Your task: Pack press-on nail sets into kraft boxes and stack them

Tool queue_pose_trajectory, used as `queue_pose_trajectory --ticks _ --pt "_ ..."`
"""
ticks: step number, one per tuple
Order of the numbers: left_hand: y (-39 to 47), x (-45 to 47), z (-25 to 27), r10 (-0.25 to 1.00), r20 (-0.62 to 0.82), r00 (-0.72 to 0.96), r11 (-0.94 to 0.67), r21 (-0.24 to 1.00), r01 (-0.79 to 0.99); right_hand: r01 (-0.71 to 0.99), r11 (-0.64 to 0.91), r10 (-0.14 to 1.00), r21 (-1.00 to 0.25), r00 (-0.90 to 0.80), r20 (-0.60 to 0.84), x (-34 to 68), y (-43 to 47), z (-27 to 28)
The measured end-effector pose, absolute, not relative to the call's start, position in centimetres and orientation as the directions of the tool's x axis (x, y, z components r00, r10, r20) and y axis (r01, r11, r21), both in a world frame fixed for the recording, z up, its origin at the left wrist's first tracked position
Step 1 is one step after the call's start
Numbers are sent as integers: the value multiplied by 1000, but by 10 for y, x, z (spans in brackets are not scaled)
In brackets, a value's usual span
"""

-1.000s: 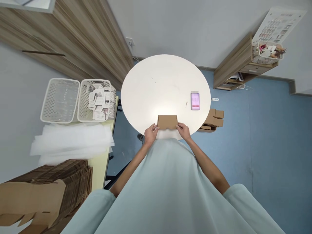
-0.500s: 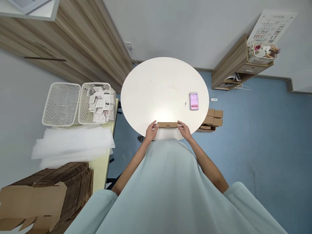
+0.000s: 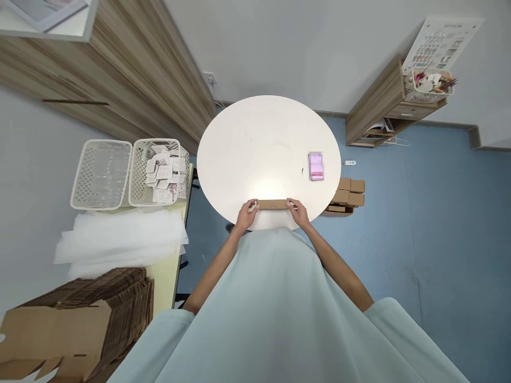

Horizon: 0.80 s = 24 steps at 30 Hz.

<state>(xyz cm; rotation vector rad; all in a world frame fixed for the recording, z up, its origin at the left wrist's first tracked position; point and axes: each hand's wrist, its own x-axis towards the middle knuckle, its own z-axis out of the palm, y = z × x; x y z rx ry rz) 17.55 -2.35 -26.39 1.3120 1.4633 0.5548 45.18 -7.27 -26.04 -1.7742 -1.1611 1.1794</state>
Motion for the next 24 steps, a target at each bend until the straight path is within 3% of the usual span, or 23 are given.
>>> queue_pose_trajectory --ticks 12,24 --pt "-20 182 -246 901 -425 86 336 810 480 274 -451 885 -849 259 -386 452 -64 -259" --pt "-74 181 -247 831 -554 50 466 742 481 149 -447 887 -882 199 -416 452 -127 -278"
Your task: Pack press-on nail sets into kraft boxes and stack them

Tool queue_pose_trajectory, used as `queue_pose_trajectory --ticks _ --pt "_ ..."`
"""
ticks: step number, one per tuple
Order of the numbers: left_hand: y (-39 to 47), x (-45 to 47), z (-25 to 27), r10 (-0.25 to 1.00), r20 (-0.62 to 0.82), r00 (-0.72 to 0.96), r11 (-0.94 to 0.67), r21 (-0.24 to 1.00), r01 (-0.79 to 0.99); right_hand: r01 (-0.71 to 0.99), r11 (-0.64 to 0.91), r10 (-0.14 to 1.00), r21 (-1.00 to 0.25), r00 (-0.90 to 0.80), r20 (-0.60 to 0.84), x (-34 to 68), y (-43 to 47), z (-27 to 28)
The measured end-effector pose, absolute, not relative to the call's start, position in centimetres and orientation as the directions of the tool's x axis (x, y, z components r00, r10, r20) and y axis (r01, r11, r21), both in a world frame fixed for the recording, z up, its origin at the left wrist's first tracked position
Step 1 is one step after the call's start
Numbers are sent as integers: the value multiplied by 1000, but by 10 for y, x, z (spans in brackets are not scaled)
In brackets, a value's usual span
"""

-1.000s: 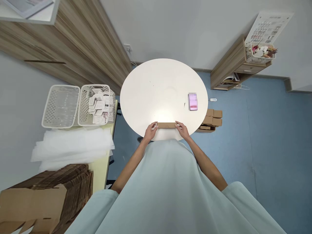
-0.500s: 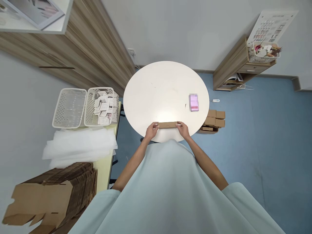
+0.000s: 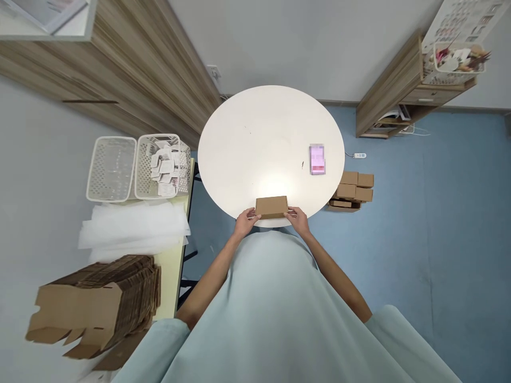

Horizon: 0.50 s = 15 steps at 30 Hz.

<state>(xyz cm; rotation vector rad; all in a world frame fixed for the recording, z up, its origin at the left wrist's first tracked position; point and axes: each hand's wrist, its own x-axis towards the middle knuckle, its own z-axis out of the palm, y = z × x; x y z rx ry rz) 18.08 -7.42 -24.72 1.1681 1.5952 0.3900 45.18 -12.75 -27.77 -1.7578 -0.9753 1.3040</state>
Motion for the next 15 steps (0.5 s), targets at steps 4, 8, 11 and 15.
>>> queue_pose_trajectory --ticks 4,8,11,15 --pt "-85 186 -259 793 -608 44 499 689 526 156 -497 861 -853 206 -464 449 -144 -292" --pt "-90 194 -264 769 -640 9 540 656 527 151 -552 827 -820 224 -516 447 -152 -300" --pt "-93 197 -258 772 -635 9 552 679 484 85 -553 820 -829 230 -524 445 -158 -298" --pt "-104 197 -242 809 -585 48 519 752 407 -91 -474 852 -876 205 -483 446 -169 -284"
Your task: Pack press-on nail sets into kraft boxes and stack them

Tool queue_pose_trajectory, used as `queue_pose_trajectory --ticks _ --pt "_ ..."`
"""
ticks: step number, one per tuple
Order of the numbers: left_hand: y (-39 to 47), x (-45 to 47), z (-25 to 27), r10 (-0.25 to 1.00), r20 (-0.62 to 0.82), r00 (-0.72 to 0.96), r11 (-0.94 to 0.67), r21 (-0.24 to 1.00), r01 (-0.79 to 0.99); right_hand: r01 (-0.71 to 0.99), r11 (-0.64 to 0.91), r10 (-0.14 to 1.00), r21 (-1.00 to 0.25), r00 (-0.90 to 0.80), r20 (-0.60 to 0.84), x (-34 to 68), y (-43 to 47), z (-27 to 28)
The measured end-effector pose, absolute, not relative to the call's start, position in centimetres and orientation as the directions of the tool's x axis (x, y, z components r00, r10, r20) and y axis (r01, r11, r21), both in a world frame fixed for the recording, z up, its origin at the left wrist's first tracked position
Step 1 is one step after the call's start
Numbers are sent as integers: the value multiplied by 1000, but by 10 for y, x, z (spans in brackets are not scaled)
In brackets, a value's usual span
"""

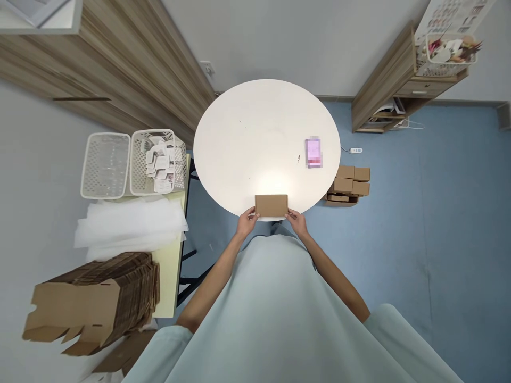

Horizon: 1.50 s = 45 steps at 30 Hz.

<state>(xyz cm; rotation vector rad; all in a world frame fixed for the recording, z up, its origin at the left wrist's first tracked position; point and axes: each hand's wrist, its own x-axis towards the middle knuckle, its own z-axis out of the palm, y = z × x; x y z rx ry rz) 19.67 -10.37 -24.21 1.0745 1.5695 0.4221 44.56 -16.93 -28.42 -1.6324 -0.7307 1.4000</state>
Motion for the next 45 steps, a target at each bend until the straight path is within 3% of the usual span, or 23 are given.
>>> queue_pose_trajectory --ticks 4,12,22,32,45 --pt "-125 196 -225 854 -515 80 458 814 356 -168 -432 863 -886 206 -461 452 -182 -260" --pt "-203 221 -216 886 -456 79 431 876 218 -63 -456 854 -888 249 -456 484 -245 -212" --pt "-275 284 -220 810 -512 287 473 859 196 -130 -501 778 -856 365 -511 549 -346 -184" --pt "-237 369 -214 778 -509 367 379 847 372 -201 -470 766 -860 391 -510 636 -338 -219" --pt "-148 650 -248 670 -617 413 390 766 511 -202 -517 682 -831 490 -543 893 -280 -256"
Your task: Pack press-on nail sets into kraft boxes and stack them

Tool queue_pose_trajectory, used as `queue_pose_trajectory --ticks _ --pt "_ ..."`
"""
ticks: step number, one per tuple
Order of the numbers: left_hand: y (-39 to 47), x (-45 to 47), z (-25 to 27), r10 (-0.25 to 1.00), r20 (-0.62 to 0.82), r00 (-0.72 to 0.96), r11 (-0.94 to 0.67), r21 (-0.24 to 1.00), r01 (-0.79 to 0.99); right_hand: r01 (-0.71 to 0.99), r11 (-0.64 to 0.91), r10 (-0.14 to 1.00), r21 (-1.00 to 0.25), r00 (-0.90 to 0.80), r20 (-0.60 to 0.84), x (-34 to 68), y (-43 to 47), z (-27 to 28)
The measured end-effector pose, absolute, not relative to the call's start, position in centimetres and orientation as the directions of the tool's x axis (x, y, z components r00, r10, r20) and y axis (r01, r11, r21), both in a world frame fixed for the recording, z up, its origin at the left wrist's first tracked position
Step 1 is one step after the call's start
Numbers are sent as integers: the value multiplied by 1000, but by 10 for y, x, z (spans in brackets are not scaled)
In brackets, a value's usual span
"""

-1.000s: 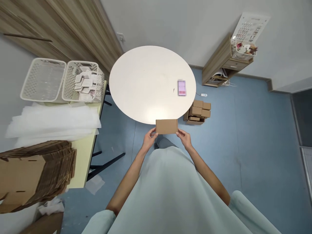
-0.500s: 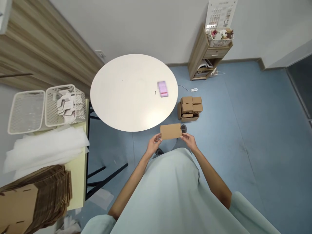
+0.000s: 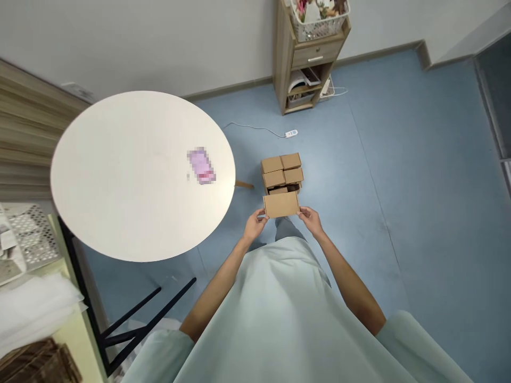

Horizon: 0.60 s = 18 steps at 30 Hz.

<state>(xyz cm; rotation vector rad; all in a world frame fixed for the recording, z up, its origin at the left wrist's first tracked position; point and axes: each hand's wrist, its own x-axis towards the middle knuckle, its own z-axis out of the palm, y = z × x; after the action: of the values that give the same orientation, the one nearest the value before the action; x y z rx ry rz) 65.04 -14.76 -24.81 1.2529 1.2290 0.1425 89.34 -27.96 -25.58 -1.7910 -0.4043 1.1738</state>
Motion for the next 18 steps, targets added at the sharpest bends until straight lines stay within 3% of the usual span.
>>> queue_pose_trajectory --ticks 11,18 --pt "-103 784 -312 610 -666 429 395 725 565 -5 -690 596 -724 564 -572 1019 -235 -306" --pt "-78 826 -381 554 -715 425 405 678 613 143 -765 571 -627 602 -559 1051 -209 -372"
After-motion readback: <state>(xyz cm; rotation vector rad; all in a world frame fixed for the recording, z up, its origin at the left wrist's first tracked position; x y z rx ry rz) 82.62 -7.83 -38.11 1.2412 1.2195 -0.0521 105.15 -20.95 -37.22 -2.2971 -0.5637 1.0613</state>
